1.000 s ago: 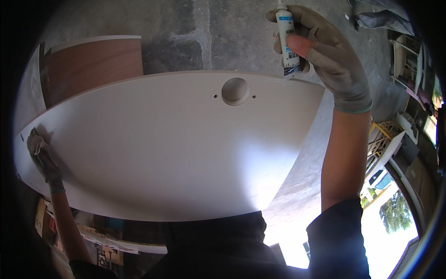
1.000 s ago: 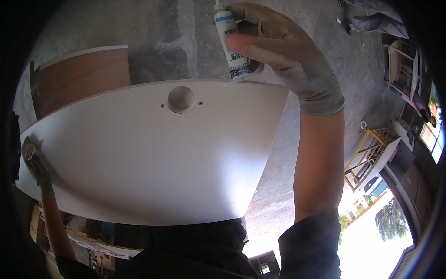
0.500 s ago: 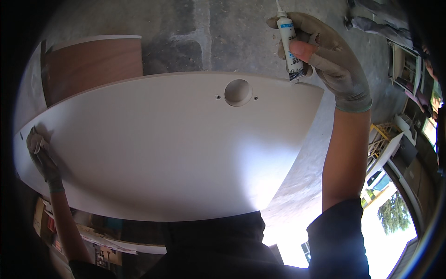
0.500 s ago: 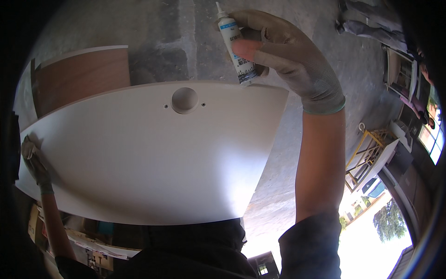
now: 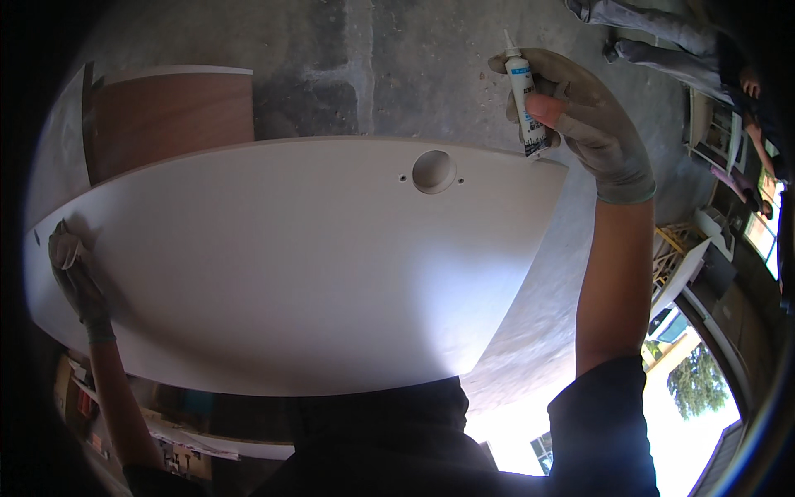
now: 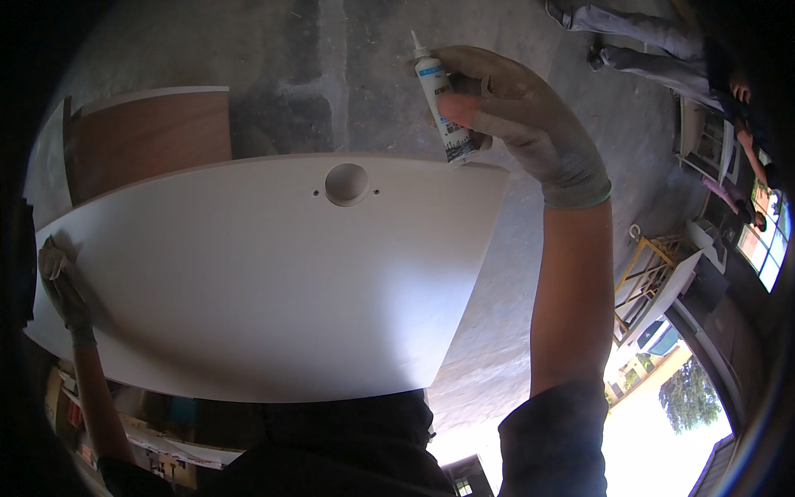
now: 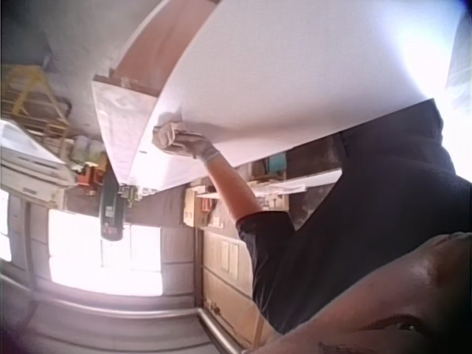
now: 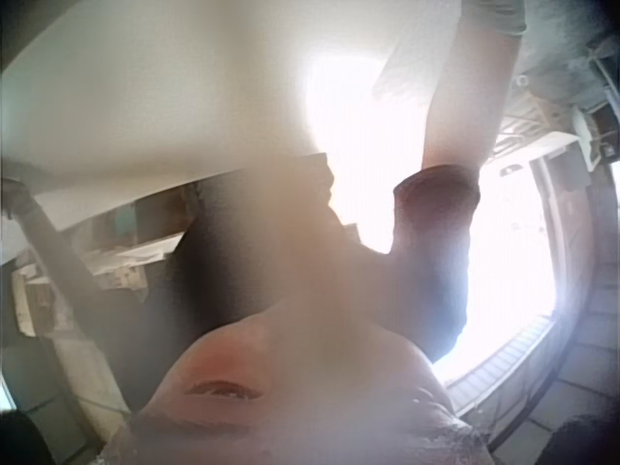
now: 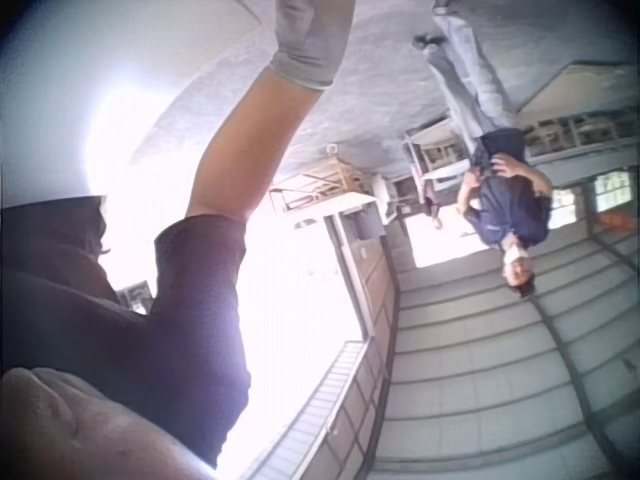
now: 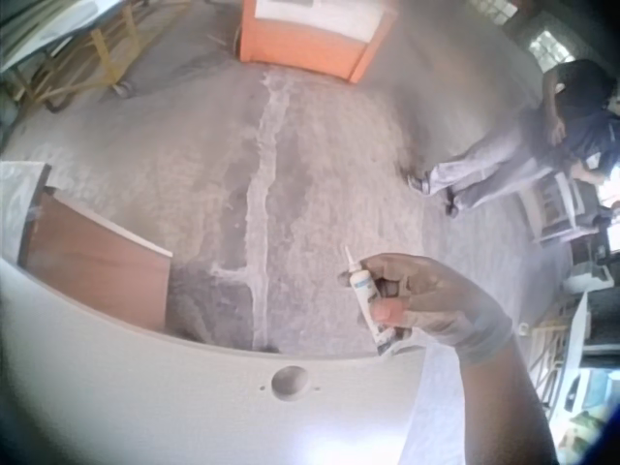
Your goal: The person applies sealant from a tube into holes on a white furniture panel and then wipes the panel with a cloth.
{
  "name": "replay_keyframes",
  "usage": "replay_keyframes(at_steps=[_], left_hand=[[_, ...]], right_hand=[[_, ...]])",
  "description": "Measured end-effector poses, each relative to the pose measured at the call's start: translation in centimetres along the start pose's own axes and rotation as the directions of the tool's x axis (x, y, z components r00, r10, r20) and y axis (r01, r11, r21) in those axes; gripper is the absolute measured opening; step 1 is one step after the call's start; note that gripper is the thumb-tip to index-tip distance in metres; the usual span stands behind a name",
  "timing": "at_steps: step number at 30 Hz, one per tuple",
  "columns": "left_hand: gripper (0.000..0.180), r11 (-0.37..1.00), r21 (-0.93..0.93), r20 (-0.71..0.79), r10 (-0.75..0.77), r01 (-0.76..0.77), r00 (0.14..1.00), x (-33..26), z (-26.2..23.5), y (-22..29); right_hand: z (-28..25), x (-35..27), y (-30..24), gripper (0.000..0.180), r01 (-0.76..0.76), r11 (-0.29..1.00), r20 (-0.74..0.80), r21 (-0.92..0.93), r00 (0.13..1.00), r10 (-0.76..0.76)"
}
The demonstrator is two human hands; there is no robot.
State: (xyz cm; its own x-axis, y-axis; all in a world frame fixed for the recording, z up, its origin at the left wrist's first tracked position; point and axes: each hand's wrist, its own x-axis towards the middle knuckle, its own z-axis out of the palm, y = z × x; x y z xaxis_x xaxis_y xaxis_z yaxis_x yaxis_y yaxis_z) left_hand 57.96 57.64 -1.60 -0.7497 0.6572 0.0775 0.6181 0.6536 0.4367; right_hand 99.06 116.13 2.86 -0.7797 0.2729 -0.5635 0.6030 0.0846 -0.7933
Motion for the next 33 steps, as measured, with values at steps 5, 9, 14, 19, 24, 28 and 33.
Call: replay_keyframes(at_steps=[5,9,14,19,24,28,33], left_hand=[[0.075,0.999,-0.013,-0.02,0.046,-0.047,0.999,-0.1,0.3,0.5],[0.073,1.0,-0.012,0.013,0.025,-0.025,1.0,-0.1,0.2,0.5],[0.072,0.998,0.026,0.026,0.056,-0.057,0.998,-0.3,0.0,-0.1],[0.073,0.996,0.049,0.045,0.076,-0.078,0.996,0.2,-0.2,-0.2],[0.076,0.991,0.116,0.01,0.063,-0.064,0.998,0.1,-0.1,0.4],[0.077,0.994,0.096,0.003,0.045,-0.045,0.999,-0.2,0.1,0.3],[0.073,0.996,0.076,0.025,0.039,-0.041,0.999,-0.2,-0.1,-0.4]], right_hand=[[0.5,0.7,0.0,0.063,0.091,0.996,-0.012,0.003,0.996,-0.091],[1.1,1.9,0.3,0.057,0.206,0.964,0.019,-0.169,0.978,-0.206],[0.4,1.3,0.0,0.057,0.167,0.986,0.034,-0.005,0.985,-0.167],[0.6,0.8,-0.9,0.057,0.133,0.991,0.051,-0.015,0.99,-0.132],[1.1,1.4,0.2,0.056,0.187,0.978,0.026,-0.091,0.982,-0.186],[-0.7,0.6,0.9,0.06,0.163,0.985,0.017,-0.049,0.987,-0.163],[-0.2,-1.8,-0.2,0.044,0.156,0.988,-0.248,0.013,0.957,-0.148]])
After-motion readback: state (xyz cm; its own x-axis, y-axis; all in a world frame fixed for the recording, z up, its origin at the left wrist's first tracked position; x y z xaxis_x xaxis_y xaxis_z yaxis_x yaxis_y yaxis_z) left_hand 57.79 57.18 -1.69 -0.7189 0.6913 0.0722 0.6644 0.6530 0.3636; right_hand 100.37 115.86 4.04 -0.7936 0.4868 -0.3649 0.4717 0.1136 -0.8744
